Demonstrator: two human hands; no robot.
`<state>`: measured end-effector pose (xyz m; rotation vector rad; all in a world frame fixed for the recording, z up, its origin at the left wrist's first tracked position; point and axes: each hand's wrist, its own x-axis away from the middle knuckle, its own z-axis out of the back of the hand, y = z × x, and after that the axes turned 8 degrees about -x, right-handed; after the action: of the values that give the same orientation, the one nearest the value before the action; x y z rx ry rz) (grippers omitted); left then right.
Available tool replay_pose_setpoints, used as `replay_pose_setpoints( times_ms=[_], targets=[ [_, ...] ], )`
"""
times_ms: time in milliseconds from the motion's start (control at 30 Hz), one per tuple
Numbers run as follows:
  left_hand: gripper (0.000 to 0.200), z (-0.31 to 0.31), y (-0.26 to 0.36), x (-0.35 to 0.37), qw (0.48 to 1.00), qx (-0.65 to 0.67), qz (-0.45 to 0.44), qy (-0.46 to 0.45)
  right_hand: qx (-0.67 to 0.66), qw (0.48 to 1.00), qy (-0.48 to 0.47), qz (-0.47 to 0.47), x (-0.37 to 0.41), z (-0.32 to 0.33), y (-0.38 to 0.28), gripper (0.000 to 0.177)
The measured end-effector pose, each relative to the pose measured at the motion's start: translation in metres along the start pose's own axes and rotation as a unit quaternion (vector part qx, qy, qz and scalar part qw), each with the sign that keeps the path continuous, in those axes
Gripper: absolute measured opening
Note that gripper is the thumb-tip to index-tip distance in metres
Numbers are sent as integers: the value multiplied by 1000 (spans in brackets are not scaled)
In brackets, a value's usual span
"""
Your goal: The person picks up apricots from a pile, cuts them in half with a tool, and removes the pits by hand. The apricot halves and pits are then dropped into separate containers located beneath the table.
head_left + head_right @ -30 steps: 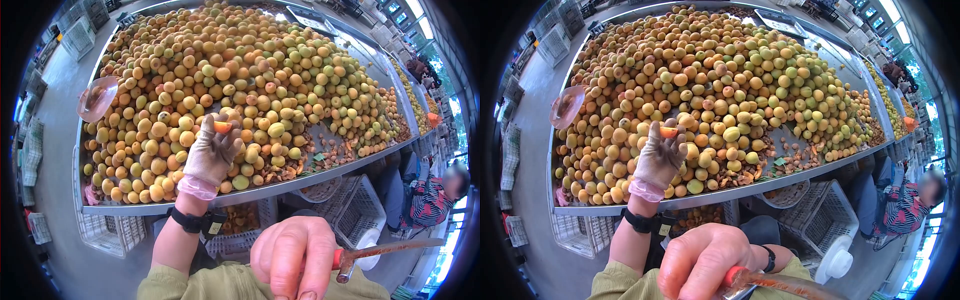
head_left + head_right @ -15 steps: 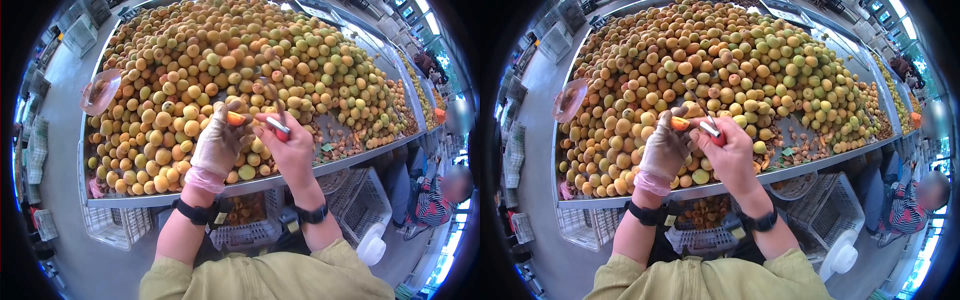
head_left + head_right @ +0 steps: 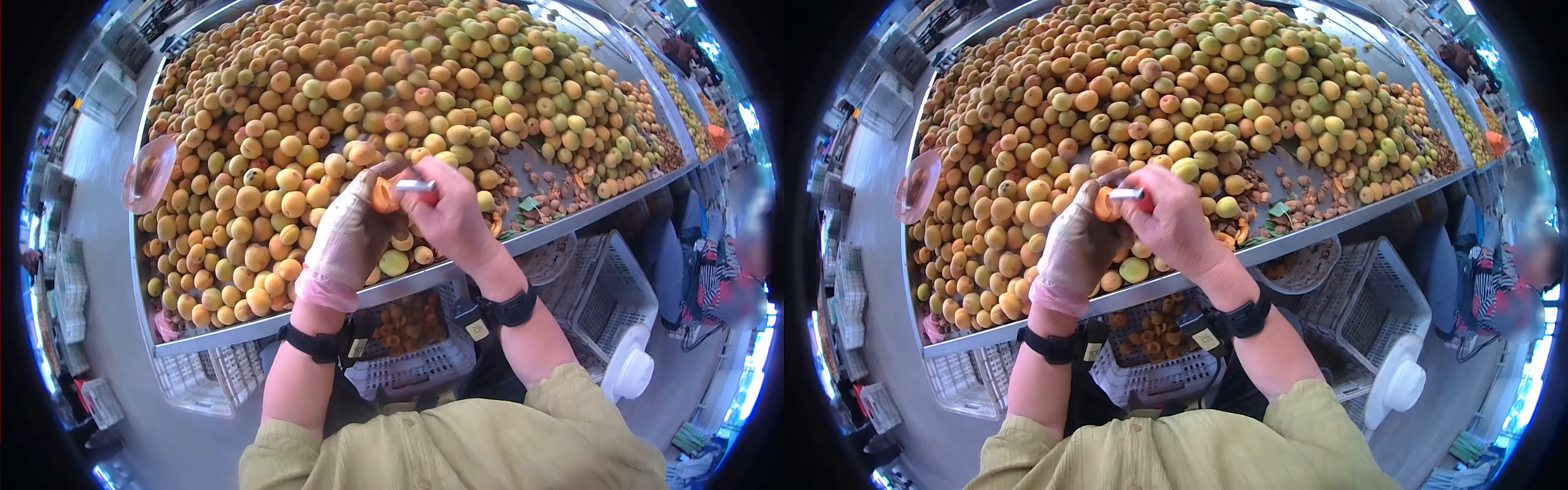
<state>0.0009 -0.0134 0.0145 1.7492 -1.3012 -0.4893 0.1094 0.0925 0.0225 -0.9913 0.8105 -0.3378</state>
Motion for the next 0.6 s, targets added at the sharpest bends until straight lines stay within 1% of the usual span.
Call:
replay_pose_setpoints(
  times_ms=[33,67,100,133,167,200,233,267,300,333,367,400,433,500,533,567,600],
  targets=[
    [43,-2,-1,2,1000,-3,5,-8,-18,998,51,-12,-1,4,4,21],
    [45,-2,-1,4,999,39,14,-20,-24,993,113,-40,-3,15,6,20],
    [47,-1,0,5,996,81,21,-32,47,982,171,-63,-8,32,9,18],
    [48,2,0,5,997,72,23,-17,77,974,190,-99,-13,53,16,20],
    [48,6,-3,2,998,58,7,-18,105,963,209,-136,-15,68,22,21],
    [48,9,-6,1,999,25,-18,-21,108,961,216,-134,-13,70,26,21],
    [48,11,-9,0,999,-7,-43,-23,117,962,202,-143,-11,70,28,25],
    [48,16,-12,-5,999,-1,-32,-2,124,962,188,-153,-9,68,30,29],
    [48,10,-11,-5,1000,-3,-30,-7,-33,978,139,-149,-6,54,11,41],
    [46,1,-9,-5,999,33,-27,1,-152,960,48,-229,-1,45,3,54],
    [44,-5,-10,-3,997,69,-23,10,-158,968,-27,-192,2,37,-2,61],
    [43,-3,-12,-3,998,60,-17,-21,-156,976,-44,-147,4,28,0,74],
    [43,-4,-14,-1,998,60,-14,-24,-138,974,-72,-163,6,25,-3,73],
    [55,-11,-15,3,999,38,-12,13,-113,980,-118,-118,4,19,-4,67],
    [56,-5,-18,-1,999,48,-6,-7,-74,980,-126,-137,5,17,-8,65],
    [55,-5,-16,0,998,59,15,0,-33,978,-133,-157,5,16,-11,62],
    [55,-12,-13,1,998,62,12,-8,-38,988,-95,-113,8,14,-6,53]
  ],
)
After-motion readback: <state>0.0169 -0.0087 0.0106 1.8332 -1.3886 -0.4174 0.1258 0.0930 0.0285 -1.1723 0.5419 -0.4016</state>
